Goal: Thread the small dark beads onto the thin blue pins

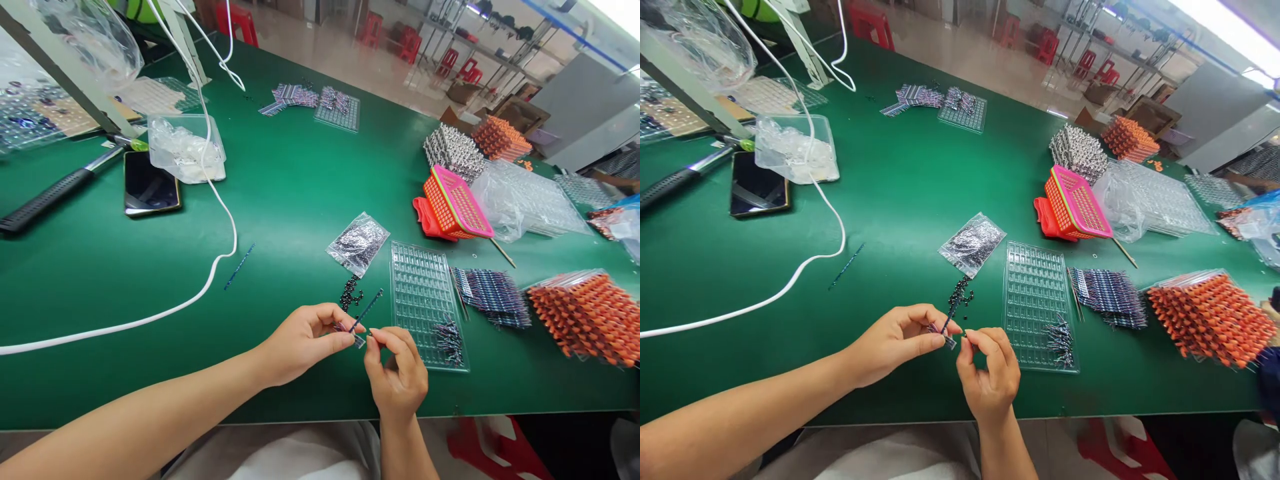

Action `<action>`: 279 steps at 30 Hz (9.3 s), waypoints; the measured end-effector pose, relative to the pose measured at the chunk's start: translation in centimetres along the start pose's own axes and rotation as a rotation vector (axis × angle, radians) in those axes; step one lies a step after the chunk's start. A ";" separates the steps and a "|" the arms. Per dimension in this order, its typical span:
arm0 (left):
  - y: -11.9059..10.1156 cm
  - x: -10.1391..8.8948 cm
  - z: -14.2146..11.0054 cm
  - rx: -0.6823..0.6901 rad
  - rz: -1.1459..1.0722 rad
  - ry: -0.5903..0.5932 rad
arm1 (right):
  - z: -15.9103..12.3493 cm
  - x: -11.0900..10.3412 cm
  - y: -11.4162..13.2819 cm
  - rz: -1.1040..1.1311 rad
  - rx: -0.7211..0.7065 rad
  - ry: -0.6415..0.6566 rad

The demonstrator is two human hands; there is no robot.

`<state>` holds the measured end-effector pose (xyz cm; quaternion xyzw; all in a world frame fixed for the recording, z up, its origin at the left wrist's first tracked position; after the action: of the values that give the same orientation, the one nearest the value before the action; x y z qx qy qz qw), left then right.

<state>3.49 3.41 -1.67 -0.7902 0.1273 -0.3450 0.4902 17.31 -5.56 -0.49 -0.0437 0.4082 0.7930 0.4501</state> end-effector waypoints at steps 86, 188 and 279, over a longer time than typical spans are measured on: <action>1.3 -0.6 0.7 -0.111 0.046 -0.117 | -1.1 1.7 -3.1 0.676 0.678 0.276; 0.5 -0.3 0.0 0.021 0.197 -0.047 | -1.0 2.5 -2.8 0.864 0.908 0.368; 0.8 -0.8 0.9 -0.071 0.249 -0.073 | 1.4 -14.2 -11.4 -0.535 0.282 0.229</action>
<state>3.65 4.10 -2.95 -0.7972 0.2187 -0.2476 0.5053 34.67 -11.28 -0.30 -0.1756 0.5361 0.5722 0.5953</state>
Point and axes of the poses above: each hand's wrist, its own z-axis towards the middle knuckle, its own x-axis out of the palm, y = z × x, the point moved 5 cm from there along z, towards the middle knuckle, and after that the axes turned 5 degrees about -y, right-handed, at the moved point
